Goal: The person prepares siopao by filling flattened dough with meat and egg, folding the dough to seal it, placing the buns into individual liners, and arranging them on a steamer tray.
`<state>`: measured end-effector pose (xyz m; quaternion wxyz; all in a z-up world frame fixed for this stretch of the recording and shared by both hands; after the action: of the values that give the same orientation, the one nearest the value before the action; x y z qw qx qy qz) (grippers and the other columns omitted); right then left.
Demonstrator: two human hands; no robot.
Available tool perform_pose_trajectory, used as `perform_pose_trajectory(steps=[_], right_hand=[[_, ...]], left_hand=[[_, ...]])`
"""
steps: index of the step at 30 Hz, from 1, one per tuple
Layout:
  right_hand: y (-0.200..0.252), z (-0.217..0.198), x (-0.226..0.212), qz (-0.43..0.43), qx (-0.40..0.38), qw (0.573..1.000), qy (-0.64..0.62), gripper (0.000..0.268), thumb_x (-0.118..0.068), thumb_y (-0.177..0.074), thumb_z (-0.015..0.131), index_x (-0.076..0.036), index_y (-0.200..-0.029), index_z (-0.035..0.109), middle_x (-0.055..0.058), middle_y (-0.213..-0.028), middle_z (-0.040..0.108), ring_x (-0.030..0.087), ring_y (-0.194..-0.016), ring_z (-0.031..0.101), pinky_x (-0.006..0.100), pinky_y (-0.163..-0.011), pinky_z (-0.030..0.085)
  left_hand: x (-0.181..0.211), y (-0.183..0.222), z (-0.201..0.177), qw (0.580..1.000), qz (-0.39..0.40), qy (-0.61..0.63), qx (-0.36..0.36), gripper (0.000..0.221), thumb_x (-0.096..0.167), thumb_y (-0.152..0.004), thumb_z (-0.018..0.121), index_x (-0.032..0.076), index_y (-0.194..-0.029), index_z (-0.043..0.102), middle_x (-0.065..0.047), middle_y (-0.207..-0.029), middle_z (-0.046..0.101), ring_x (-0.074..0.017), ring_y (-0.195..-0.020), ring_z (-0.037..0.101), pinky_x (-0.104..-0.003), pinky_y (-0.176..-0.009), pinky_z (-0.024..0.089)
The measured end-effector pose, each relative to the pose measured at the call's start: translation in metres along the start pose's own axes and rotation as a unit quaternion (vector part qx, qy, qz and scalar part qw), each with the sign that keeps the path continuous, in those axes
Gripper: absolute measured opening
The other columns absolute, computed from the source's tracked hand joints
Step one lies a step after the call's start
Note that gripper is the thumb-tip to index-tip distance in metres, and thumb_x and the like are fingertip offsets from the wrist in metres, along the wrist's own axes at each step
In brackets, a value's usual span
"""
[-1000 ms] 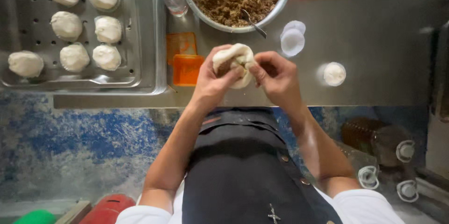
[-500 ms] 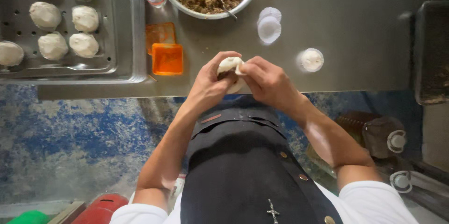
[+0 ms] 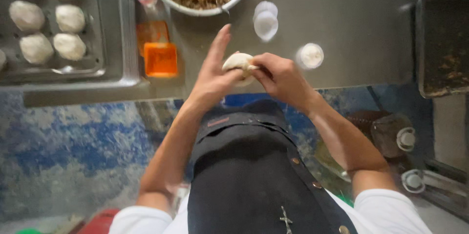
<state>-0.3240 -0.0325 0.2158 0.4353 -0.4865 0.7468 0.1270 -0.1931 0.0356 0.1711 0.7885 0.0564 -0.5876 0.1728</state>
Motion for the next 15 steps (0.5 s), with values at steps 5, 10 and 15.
perform_pose_trajectory(steps=[5,10,15], right_hand=[[0.001,-0.011,-0.009,-0.009,0.083,0.996,0.026,0.018,-0.011,-0.102,0.074,-0.005,-0.115,0.064,0.012,-0.096,0.072,0.018,-0.077,0.071,0.033,-0.069,0.058],[-0.016,-0.016,-0.03,-0.034,0.073,0.996,-0.035,0.034,-0.011,-0.1,0.072,-0.001,-0.13,0.059,0.012,-0.097,0.07,0.019,-0.084,0.073,0.035,-0.072,0.059],[-0.014,-0.026,-0.06,-0.124,0.128,0.978,0.111,0.021,-0.009,-0.102,0.075,-0.006,-0.117,0.061,0.016,-0.096,0.069,0.032,-0.085,0.071,0.04,-0.072,0.057]], left_hand=[[-0.033,0.01,-0.008,0.942,-0.14,0.303,0.035,0.048,0.01,-0.108,0.059,-0.01,-0.151,0.05,-0.019,-0.141,0.063,-0.025,-0.128,0.063,-0.037,-0.109,0.054],[-0.017,0.002,-0.003,0.98,-0.089,0.163,0.068,0.043,0.017,-0.108,0.055,0.008,-0.15,0.051,-0.009,-0.13,0.066,-0.0179,-0.111,0.067,-0.036,-0.092,0.061],[0.01,-0.007,0.011,0.996,-0.032,0.077,0.025,0.04,0.011,-0.109,0.055,0.011,-0.148,0.054,-0.006,-0.129,0.067,-0.015,-0.111,0.069,-0.035,-0.093,0.064]])
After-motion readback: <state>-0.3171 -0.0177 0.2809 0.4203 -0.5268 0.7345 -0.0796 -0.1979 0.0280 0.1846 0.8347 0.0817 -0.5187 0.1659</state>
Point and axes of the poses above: each hand's wrist, its own y-axis away from the middle knuckle, its own z-axis out of the palm, x = y × z, the point moved 10 cm from there along -y, towards the middle knuckle
